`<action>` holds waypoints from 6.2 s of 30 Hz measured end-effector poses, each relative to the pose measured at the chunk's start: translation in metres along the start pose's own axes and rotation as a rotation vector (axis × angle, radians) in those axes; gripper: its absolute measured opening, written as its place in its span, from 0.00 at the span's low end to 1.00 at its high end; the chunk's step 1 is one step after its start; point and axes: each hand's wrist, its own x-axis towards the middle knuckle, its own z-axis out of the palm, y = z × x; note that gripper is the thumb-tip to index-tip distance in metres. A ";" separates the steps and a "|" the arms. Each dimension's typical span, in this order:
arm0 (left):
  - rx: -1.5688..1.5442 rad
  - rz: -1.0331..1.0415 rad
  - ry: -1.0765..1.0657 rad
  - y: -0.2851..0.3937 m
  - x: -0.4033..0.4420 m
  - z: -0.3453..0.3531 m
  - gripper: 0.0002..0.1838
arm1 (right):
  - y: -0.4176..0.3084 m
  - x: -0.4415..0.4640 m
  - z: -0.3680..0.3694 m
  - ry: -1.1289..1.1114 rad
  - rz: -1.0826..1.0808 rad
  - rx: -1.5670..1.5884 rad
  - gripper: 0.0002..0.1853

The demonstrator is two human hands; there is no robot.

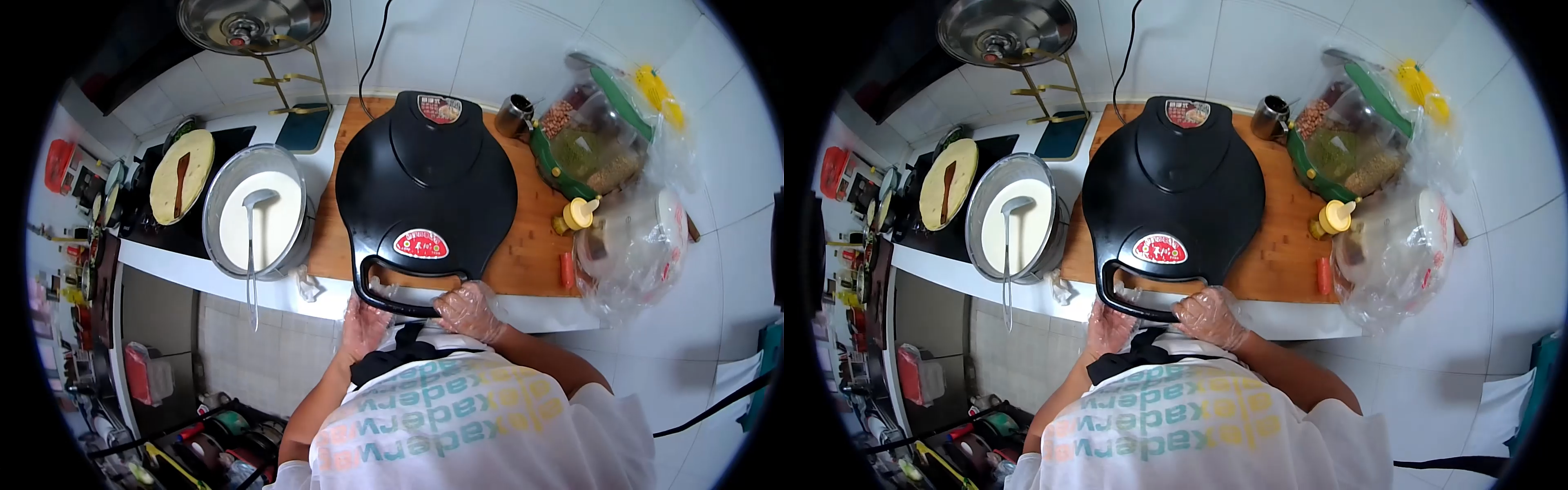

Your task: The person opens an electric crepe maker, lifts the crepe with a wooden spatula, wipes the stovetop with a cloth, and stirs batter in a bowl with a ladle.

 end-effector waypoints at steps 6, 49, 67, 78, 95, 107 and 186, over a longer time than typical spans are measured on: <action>-0.014 -0.002 0.022 -0.002 0.002 -0.004 0.17 | 0.000 -0.005 0.004 0.017 0.009 -0.019 0.18; -0.111 -0.091 -0.247 0.003 0.015 -0.034 0.18 | 0.000 -0.002 0.002 0.027 -0.010 -0.041 0.17; -0.116 -0.085 -0.227 0.000 0.013 -0.036 0.18 | 0.000 -0.002 0.003 0.055 -0.011 -0.034 0.17; -0.058 -0.050 -0.169 -0.001 0.011 -0.032 0.19 | 0.000 -0.005 0.005 0.007 0.008 -0.039 0.17; -0.083 -0.111 -0.145 0.001 0.013 -0.034 0.19 | -0.001 -0.001 0.005 0.058 -0.016 -0.052 0.21; -0.125 -0.084 -0.194 -0.001 0.012 -0.031 0.22 | -0.002 0.006 0.001 0.097 -0.041 -0.052 0.16; -0.087 -0.122 -0.253 0.002 0.012 -0.042 0.17 | -0.003 0.000 0.003 -0.051 0.011 -0.028 0.22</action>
